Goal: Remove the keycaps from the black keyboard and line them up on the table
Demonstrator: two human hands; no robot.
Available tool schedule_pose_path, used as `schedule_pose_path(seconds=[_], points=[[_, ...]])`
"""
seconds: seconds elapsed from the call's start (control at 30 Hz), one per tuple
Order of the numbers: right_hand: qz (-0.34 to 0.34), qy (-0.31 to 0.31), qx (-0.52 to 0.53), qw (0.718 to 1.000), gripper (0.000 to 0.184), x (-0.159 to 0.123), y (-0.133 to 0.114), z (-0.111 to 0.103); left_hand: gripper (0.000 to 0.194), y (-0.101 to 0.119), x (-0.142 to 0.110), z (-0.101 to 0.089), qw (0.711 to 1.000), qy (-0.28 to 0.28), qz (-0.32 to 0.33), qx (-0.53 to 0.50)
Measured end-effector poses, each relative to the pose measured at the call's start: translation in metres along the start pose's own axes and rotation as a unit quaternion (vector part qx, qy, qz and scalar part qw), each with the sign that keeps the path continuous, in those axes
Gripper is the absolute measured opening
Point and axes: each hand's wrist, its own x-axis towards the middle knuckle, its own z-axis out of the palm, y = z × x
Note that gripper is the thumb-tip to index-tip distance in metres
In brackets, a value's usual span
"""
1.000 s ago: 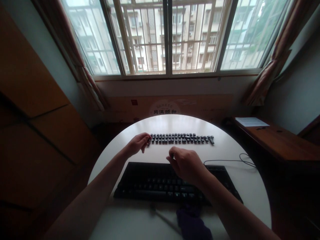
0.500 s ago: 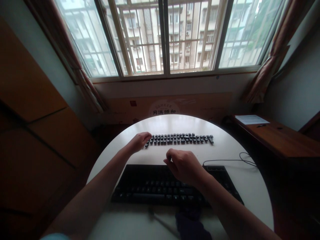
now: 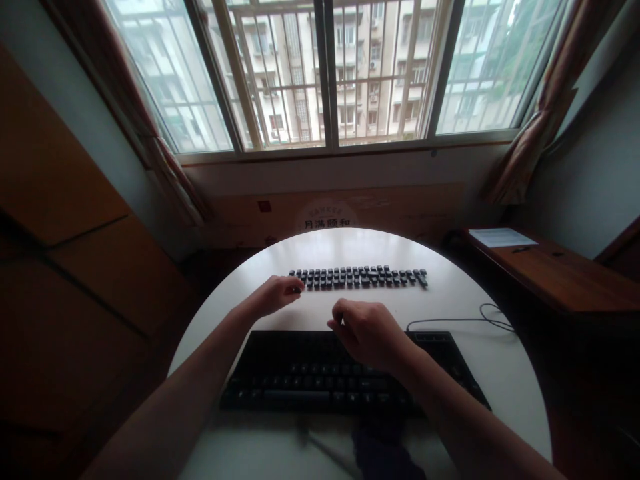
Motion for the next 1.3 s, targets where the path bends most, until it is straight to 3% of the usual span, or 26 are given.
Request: schedule_pose_path(seconds=[0.3, 0.63, 0.9, 1.13, 1.3], points=[[-0.012, -0.005, 0.017, 1.0, 0.013, 0.0, 0.001, 0.0, 0.03, -0.01, 0.003, 0.01, 0.995, 0.069, 0.066, -0.01], [-0.019, -0.011, 0.018, 1.0, 0.013, -0.001, 0.002, 0.001, 0.034, -0.003, 0.011, 0.016, 0.982, -0.002, 0.012, 0.187], [-0.031, -0.006, 0.015, 0.999, 0.014, -0.001, 0.001, 0.0, 0.033, -0.01, 0.013, 0.019, 0.982, -0.018, -0.013, 0.188], [-0.033, -0.002, 0.016, 0.999, 0.015, 0.0, -0.003, -0.003, 0.032, -0.002, 0.012, 0.016, 0.983, -0.015, -0.02, 0.184], [-0.031, -0.001, 0.024, 0.999, 0.014, -0.001, -0.001, -0.005, 0.022, 0.005, 0.008, 0.002, 0.983, 0.003, -0.028, 0.184]])
